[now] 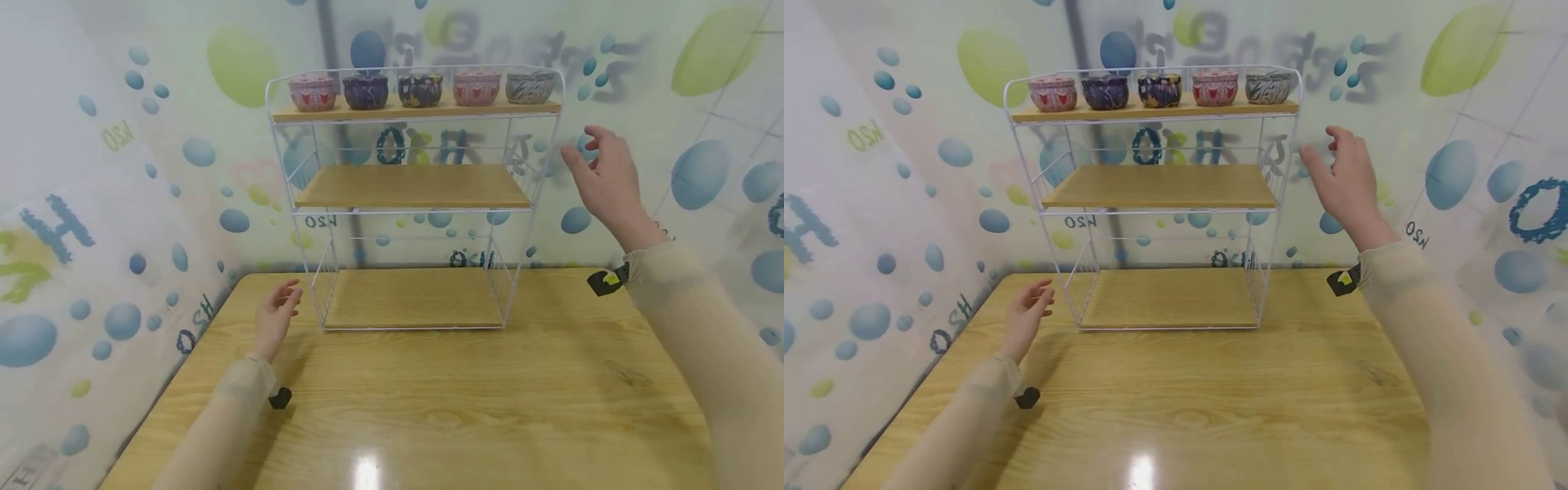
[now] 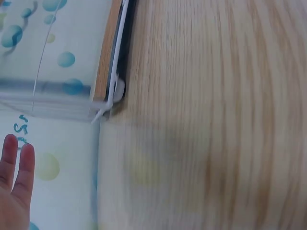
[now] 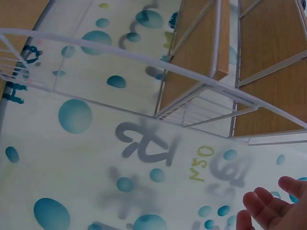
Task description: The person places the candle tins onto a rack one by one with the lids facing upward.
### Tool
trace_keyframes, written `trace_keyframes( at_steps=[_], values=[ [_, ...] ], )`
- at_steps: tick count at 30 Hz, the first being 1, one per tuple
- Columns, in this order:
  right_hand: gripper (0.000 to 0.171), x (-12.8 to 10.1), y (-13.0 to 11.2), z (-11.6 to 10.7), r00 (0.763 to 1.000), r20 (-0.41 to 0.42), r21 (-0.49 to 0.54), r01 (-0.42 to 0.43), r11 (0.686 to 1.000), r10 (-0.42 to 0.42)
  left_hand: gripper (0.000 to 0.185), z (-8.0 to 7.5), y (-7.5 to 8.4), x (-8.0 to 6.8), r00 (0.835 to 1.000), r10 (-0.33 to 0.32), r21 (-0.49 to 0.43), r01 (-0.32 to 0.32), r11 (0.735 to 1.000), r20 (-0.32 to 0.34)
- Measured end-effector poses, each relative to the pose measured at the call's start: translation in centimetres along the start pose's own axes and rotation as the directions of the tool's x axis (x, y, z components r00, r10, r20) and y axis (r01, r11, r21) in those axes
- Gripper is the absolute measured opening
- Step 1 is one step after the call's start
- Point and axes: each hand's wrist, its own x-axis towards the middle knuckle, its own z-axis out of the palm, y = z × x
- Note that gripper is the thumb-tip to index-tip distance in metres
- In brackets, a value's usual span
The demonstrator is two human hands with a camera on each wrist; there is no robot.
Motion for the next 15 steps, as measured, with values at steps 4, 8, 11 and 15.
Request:
trace_keyframes(
  at_steps=[4, 8, 11, 15],
  values=[
    [0.065, -1.7, 2.1, 0.5, 0.999, 0.033, -0.003, -0.020, 1.000, 0.020, 0.041, -1.4, 0.1, 0.4, 1.000, 0.029, 0.102, -0.029, 0.994, -0.003],
    [0.068, -3.4, 4.2, 1.2, 0.996, 0.066, -0.013, -0.051, 0.999, 0.052, 0.042, -3.1, 0.4, 0.7, 0.999, 0.048, 0.200, -0.045, 0.979, -0.007],
    [0.070, -4.3, 5.7, 2.0, 0.993, 0.095, -0.019, -0.067, 0.998, 0.069, 0.041, -4.5, 0.9, 1.1, 0.996, 0.091, 0.275, -0.090, 0.957, 0.008],
    [0.072, -5.6, 7.5, 3.1, 0.986, 0.148, -0.043, -0.066, 0.997, 0.072, 0.041, -6.2, 1.9, 1.6, 0.988, 0.143, 0.373, -0.155, 0.915, 0.059]
  ],
)
